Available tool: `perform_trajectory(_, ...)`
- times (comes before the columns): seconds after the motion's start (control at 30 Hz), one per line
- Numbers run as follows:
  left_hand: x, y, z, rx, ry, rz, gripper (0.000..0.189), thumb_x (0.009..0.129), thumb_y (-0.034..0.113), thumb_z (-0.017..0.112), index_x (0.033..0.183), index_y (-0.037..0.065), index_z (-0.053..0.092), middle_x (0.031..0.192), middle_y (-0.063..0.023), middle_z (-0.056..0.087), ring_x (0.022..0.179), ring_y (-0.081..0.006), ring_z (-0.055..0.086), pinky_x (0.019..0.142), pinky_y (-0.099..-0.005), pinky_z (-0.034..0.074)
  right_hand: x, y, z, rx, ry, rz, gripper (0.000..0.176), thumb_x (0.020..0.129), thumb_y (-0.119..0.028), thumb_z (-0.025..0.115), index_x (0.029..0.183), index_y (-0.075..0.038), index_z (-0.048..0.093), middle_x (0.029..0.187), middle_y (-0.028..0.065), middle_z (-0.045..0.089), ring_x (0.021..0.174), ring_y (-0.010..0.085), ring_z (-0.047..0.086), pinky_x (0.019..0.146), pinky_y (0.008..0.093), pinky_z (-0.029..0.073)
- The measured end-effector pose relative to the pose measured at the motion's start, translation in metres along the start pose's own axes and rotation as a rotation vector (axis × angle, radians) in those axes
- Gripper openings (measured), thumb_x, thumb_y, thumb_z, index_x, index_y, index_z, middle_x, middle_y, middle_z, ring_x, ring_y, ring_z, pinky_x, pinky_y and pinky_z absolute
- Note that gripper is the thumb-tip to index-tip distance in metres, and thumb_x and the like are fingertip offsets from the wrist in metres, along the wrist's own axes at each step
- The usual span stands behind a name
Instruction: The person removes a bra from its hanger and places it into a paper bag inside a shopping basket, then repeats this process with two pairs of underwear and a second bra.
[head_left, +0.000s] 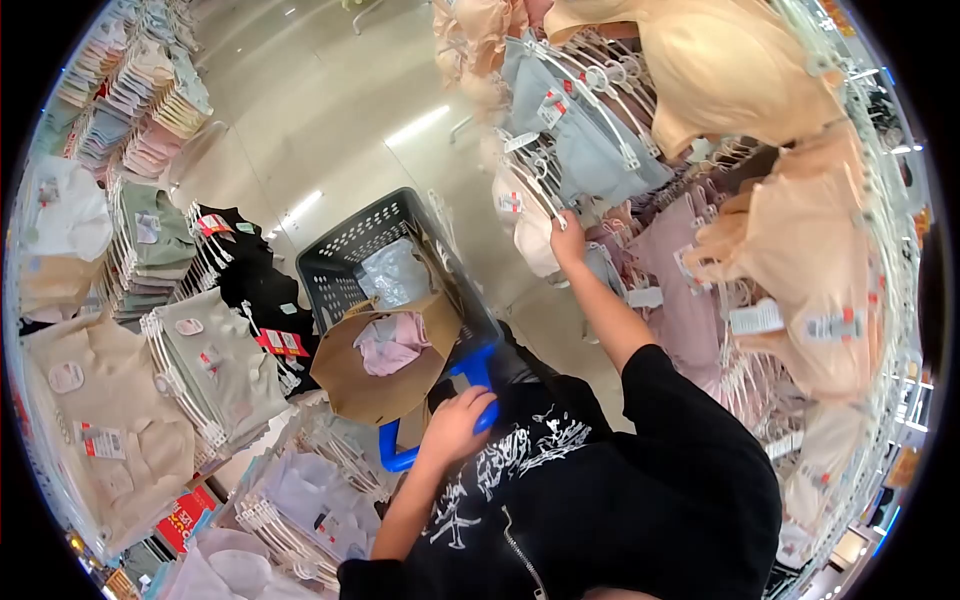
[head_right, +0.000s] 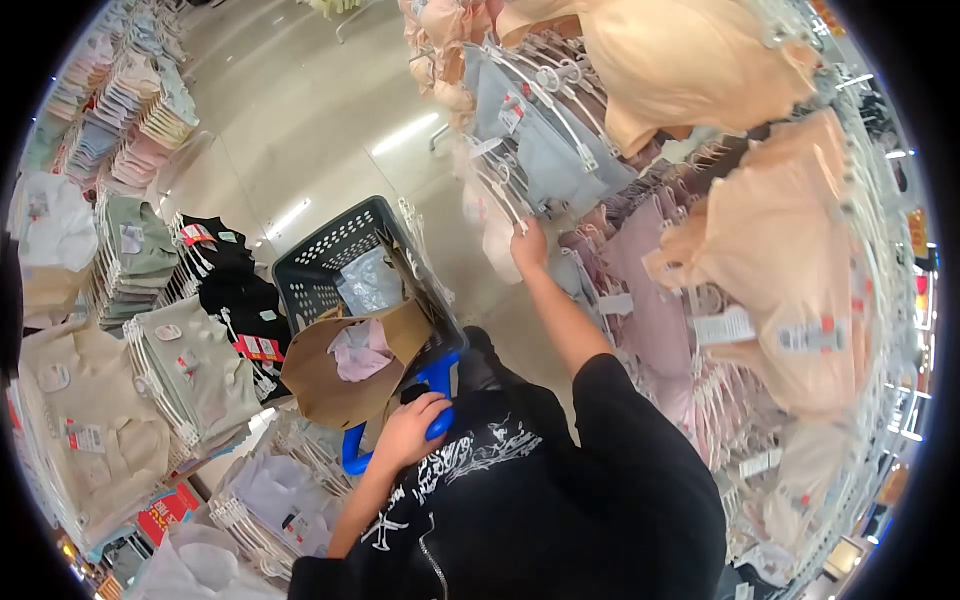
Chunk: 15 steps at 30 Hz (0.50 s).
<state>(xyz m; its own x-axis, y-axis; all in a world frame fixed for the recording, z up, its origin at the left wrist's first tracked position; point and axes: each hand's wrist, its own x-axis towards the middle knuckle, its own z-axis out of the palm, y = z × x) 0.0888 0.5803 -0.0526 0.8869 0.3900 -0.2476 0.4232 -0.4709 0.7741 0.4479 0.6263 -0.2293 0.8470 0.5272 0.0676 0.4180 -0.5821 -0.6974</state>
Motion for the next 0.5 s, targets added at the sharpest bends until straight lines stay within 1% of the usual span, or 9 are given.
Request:
perform_trajectory(0.1,0.007,0.003,-0.005,-0.01,-0.023,-0.06,0.05,0.058,0.015,0.066,0.105,0.012,0.05,0.111,-0.0086,0.049,0.092,-0.0291,0.053,0.077,-0.0378,0.043,0.026,0.018,0.032,-0.007,-0.006,0.066,0.021,0.076,-0.018,0.054,0.095,-0.01,0.056,0.084,0.0174,0.059,0.082,0.035,0.055,0.071,0.0409,0.043)
perform_trajectory(0.17,0.008,0.003,-0.004,-0.039,0.012,-0.118,0.056,0.052,0.015,0.067,0.105,0.012,0.052,0.11,-0.0077,0.05,0.092,-0.0298,0.052,0.078,-0.0384,0.042,0.037,0.029,0.042,-0.052,-0.033,0.076,0.021,0.076,-0.019,0.054,0.095,-0.011,0.056,0.087,0.0166,0.059,0.084,0.0356,0.054,0.072,0.0413,0.042)
perform_trajectory(0.23,0.008,0.006,-0.006,-0.029,0.026,-0.186,0.057,0.049,0.014,0.068,0.104,0.012,0.052,0.111,-0.0073,0.05,0.094,-0.0295,0.052,0.078,-0.0381,0.042,0.046,0.039,0.049,-0.078,-0.061,0.103,0.021,0.076,-0.02,0.055,0.095,-0.011,0.056,0.088,0.0163,0.059,0.084,0.0358,0.054,0.072,0.0415,0.042)
perform_trajectory(0.37,0.01,0.008,-0.005,-0.032,0.039,-0.277,0.057,0.047,0.014,0.067,0.103,0.012,0.053,0.109,-0.0068,0.051,0.096,-0.0279,0.051,0.08,-0.0376,0.041,0.051,0.055,0.054,-0.111,-0.163,0.088,0.021,0.076,-0.022,0.055,0.096,-0.014,0.055,0.092,0.0155,0.059,0.087,0.036,0.054,0.073,0.041,0.042)
perform_trajectory(0.4,0.011,0.007,-0.004,-0.008,0.053,-0.267,0.058,0.047,0.015,0.067,0.103,0.012,0.053,0.107,-0.0058,0.051,0.094,-0.0261,0.053,0.079,-0.0368,0.042,0.053,0.056,0.055,-0.168,-0.217,0.107,0.026,0.077,-0.021,0.054,0.101,-0.013,0.052,0.092,0.0165,0.059,0.085,0.036,0.055,0.075,0.0404,0.042)
perform_trajectory(0.5,0.012,0.007,-0.004,-0.006,0.054,-0.305,0.057,0.047,0.016,0.067,0.102,0.012,0.054,0.105,-0.0056,0.052,0.093,-0.026,0.053,0.079,-0.0362,0.041,0.058,0.056,0.058,-0.28,-0.341,0.241,0.033,0.076,-0.02,0.053,0.108,-0.012,0.047,0.1,0.016,0.057,0.094,0.0338,0.052,0.078,0.0411,0.041)
